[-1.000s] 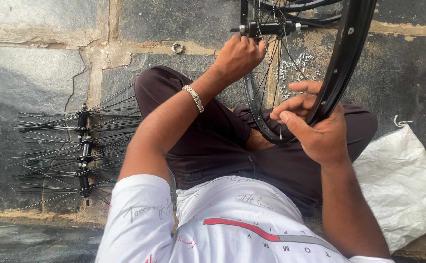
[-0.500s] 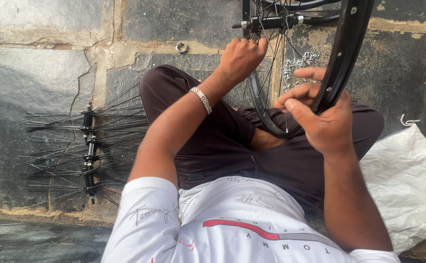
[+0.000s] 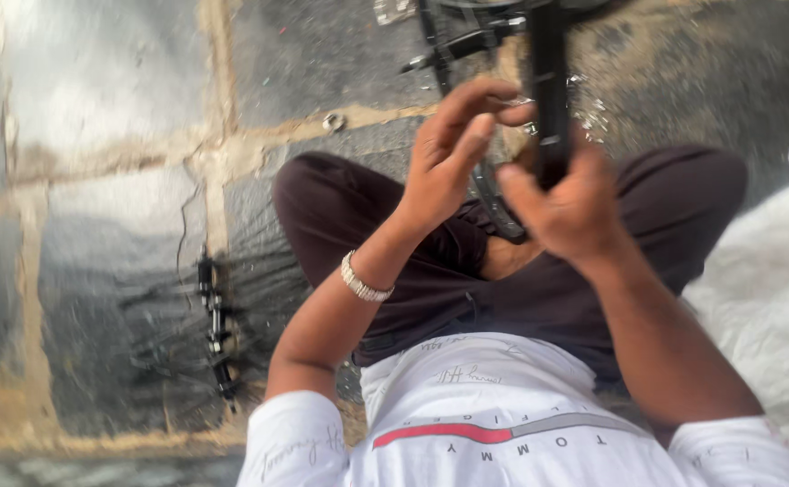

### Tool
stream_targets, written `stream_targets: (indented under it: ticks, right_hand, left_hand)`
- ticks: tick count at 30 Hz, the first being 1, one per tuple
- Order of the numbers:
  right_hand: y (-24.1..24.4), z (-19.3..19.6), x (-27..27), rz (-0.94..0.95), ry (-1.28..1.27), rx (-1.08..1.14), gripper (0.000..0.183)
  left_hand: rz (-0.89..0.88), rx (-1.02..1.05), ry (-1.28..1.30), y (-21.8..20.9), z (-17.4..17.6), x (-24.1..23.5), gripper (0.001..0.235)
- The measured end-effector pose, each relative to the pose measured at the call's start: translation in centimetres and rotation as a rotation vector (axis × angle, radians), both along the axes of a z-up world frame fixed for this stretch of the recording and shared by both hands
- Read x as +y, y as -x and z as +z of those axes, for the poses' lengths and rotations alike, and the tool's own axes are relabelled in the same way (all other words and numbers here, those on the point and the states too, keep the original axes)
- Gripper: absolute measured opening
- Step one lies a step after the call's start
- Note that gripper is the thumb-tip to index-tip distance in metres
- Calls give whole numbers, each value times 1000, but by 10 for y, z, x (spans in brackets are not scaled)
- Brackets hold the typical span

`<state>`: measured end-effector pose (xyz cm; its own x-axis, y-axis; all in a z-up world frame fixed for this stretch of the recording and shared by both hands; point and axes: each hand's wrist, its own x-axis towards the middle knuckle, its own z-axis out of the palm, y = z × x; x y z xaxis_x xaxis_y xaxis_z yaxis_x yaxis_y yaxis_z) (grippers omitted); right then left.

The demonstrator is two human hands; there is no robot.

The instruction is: The person sits on the floor and assembles a bicycle wheel by inserting spokes into the rim and hub. They repeatedly pick up small metal nuts and tighten them onto the spoke ends to secure the wheel structure.

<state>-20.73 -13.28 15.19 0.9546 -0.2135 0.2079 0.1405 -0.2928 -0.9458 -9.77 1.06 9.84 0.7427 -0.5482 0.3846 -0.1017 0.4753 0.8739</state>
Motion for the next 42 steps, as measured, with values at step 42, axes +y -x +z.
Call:
stream_targets:
  ticks: [42]
  right_hand:
    - [-111,-309,-177,7,914,953,18]
  left_hand:
    - [-322,756,486,71,30,-11,21]
